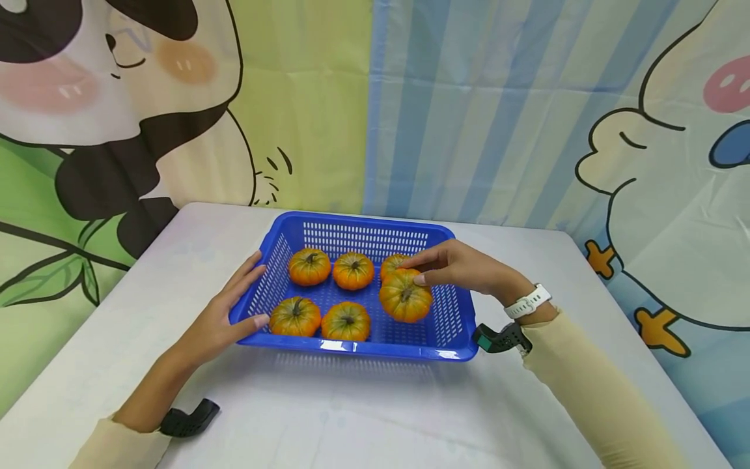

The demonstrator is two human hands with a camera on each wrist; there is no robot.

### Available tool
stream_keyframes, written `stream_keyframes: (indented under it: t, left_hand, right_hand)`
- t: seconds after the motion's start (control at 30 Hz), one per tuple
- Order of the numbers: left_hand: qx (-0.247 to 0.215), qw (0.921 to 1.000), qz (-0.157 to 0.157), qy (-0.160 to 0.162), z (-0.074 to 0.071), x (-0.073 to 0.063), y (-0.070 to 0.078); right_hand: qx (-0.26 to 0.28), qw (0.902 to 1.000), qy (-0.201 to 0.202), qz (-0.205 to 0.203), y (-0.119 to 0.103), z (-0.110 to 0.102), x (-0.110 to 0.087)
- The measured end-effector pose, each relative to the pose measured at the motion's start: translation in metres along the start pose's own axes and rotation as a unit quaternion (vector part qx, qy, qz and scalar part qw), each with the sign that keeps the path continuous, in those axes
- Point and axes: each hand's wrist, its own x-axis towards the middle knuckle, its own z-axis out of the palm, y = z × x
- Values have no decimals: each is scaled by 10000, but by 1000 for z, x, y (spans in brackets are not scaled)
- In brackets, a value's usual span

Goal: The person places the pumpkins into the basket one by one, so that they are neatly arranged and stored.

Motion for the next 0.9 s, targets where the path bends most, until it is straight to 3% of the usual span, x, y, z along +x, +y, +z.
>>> stream_keyframes:
  t: [0.2, 0.5, 0.9]
  left_hand:
    - [2, 10000, 19, 15, -1, 0, -1]
    - [-60, 10000, 14, -16, 1, 0, -1]
    - [11, 10000, 31, 0, 0, 0, -1]
  right_hand:
    - [-159, 9998, -148, -53, -4, 3, 11]
    - [-824, 9915, -968, 280, 0, 9, 22]
    - [-688, 9868, -1378, 503, -1, 16, 37]
